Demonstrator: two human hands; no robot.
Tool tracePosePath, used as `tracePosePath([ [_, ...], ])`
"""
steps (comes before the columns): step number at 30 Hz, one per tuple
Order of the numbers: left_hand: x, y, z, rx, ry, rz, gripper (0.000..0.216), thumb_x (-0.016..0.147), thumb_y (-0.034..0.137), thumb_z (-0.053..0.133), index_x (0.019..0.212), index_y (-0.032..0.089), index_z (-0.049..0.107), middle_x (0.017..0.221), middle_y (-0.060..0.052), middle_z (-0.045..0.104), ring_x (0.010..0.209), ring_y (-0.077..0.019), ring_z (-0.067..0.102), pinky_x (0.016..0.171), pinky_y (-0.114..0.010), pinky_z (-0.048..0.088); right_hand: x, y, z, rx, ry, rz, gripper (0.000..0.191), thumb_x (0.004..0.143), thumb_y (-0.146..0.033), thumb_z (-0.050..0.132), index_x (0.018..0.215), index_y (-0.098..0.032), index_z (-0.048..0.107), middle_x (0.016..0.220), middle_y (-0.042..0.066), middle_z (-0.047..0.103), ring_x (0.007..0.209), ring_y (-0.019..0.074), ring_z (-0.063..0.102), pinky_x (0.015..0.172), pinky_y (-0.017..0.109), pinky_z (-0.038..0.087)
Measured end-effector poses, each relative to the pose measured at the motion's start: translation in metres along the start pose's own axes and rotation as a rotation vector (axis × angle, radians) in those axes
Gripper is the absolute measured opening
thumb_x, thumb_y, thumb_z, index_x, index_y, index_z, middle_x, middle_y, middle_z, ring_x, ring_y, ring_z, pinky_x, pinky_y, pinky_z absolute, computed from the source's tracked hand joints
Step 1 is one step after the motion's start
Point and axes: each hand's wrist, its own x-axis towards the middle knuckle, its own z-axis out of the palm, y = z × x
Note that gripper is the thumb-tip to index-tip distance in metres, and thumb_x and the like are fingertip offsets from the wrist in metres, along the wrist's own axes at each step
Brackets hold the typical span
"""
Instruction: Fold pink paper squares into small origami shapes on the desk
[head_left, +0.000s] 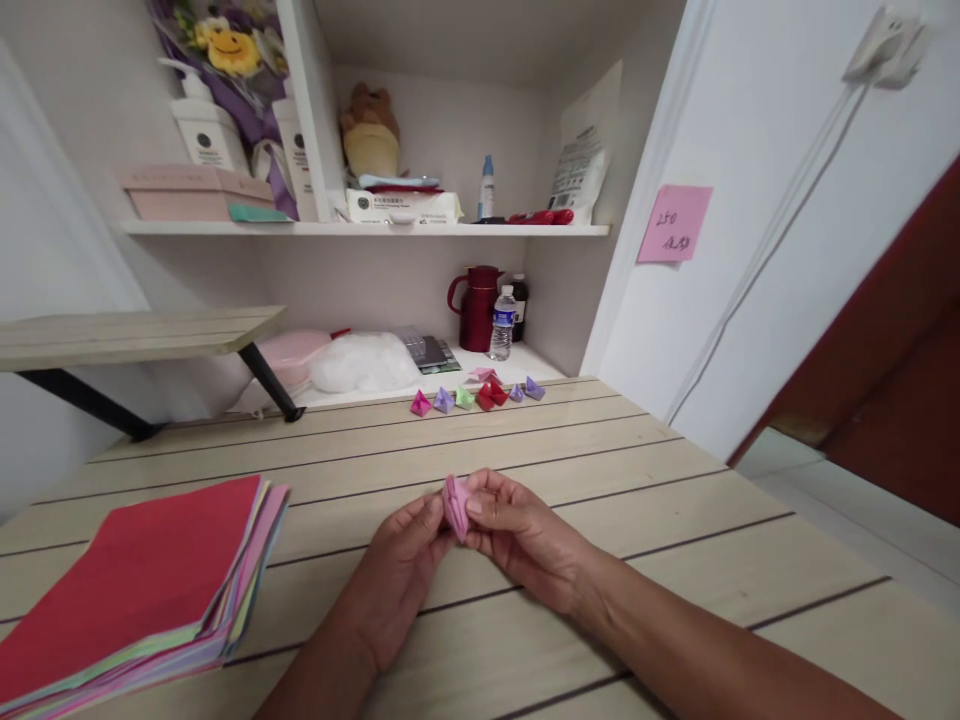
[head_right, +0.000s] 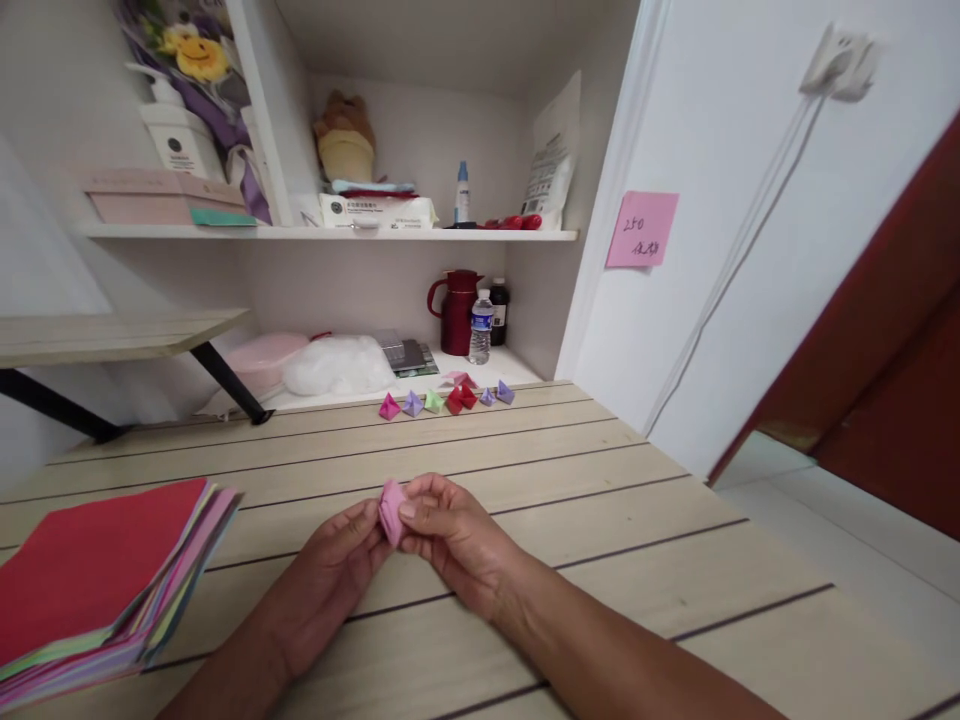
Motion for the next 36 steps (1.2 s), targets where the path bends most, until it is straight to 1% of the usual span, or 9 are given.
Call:
tracePosePath([
  [3,0.0,0.002,0.002,-0.017,-0.011,-0.002,0.024,0.094,0.028,0.056,0.103,0.015,0.074,0.113,-0.011,0.071,0.116,-0.0219,0.057,0.102,-0.034,0.041,-0.001,0.0,0.002,0.014,0.01,-0.031,0.048,0.063,-0.016,0.089,0.103,-0.024,0.064,0.076,-0.003,0.067,0.069,0.0109,0.06,0.071,0.025,0.045],
  [5,0.0,0.002,0.003,-0.022,-0.002,-0.001,0.024,0.093,0.028,0.057,0.103,0.014,0.074,0.111,-0.012,0.072,0.115,-0.0227,0.058,0.102,-0.035,0.042,-0.001,0.0,0.003,-0.01,-0.019,-0.037,0.047,0.067,-0.017,0.088,0.106,-0.024,0.064,0.08,-0.002,0.068,0.071,0.0112,0.06,0.073,0.026,0.045],
  [8,0.0,0.003,0.002,-0.028,0.013,0.0,0.023,0.092,0.03,0.059,0.098,0.014,0.075,0.107,-0.012,0.073,0.113,-0.0235,0.06,0.101,-0.036,0.042,-0.002,-0.001,0.005,-0.053,-0.079,-0.052,0.038,0.067,-0.019,0.087,0.099,-0.019,0.067,0.086,0.001,0.068,0.077,0.012,0.061,0.077,0.027,0.045],
  [11,-0.001,0.003,0.003,-0.041,0.004,0.002,0.022,0.09,0.031,0.061,0.097,0.015,0.075,0.103,-0.011,0.074,0.11,-0.0238,0.061,0.101,-0.037,0.042,-0.002,0.001,0.007,-0.093,-0.093,-0.089,0.044,0.06,-0.014,0.09,0.097,-0.021,0.067,0.087,0.0,0.068,0.08,0.0128,0.06,0.078,0.027,0.046],
  [16,-0.001,0.001,0.0,-0.054,0.028,-0.007,0.025,0.088,0.034,0.065,0.099,0.014,0.075,0.103,-0.012,0.074,0.106,-0.0238,0.063,0.1,-0.038,0.044,0.0,0.003,0.007,-0.211,0.001,-0.179,0.044,0.058,-0.017,0.092,0.094,-0.022,0.068,0.084,-0.001,0.068,0.078,0.0131,0.06,0.074,0.026,0.048],
  [20,-0.001,-0.001,-0.003,-0.052,0.068,-0.014,0.023,0.089,0.034,0.064,0.096,0.014,0.075,0.099,-0.011,0.074,0.099,-0.0203,0.064,0.099,-0.036,0.044,0.003,0.001,0.007,-0.319,0.052,-0.224,0.037,0.057,-0.024,0.093,0.086,-0.02,0.07,0.08,0.001,0.071,0.075,0.0137,0.061,0.072,0.027,0.049],
  [26,-0.001,-0.002,-0.004,-0.036,0.055,0.001,0.024,0.091,0.033,0.06,0.097,0.014,0.073,0.105,-0.011,0.073,0.103,-0.0181,0.062,0.103,-0.034,0.041,0.004,-0.001,0.009,-0.461,0.112,-0.293,0.03,0.06,-0.033,0.091,0.077,-0.018,0.072,0.079,0.005,0.075,0.075,0.0173,0.065,0.073,0.031,0.052],
  [30,-0.003,-0.003,-0.002,-0.031,0.122,0.012,0.023,0.087,0.035,0.066,0.096,0.015,0.073,0.103,-0.01,0.072,0.103,-0.0187,0.061,0.104,-0.037,0.04,0.006,-0.001,0.007,-0.517,0.147,-0.339,0.028,0.061,-0.036,0.089,0.073,-0.018,0.071,0.075,0.004,0.074,0.072,0.0178,0.065,0.072,0.032,0.052],
  [36,-0.001,-0.01,0.0,0.165,0.153,0.048,0.035,0.082,0.048,0.068,0.101,0.018,0.067,0.111,-0.011,0.068,0.103,-0.0231,0.062,0.093,-0.04,0.047,0.011,-0.002,-0.002,-0.508,0.155,-0.37,0.027,0.064,-0.036,0.088,0.076,-0.019,0.071,0.075,0.002,0.071,0.072,0.0168,0.062,0.068,0.03,0.051],
])
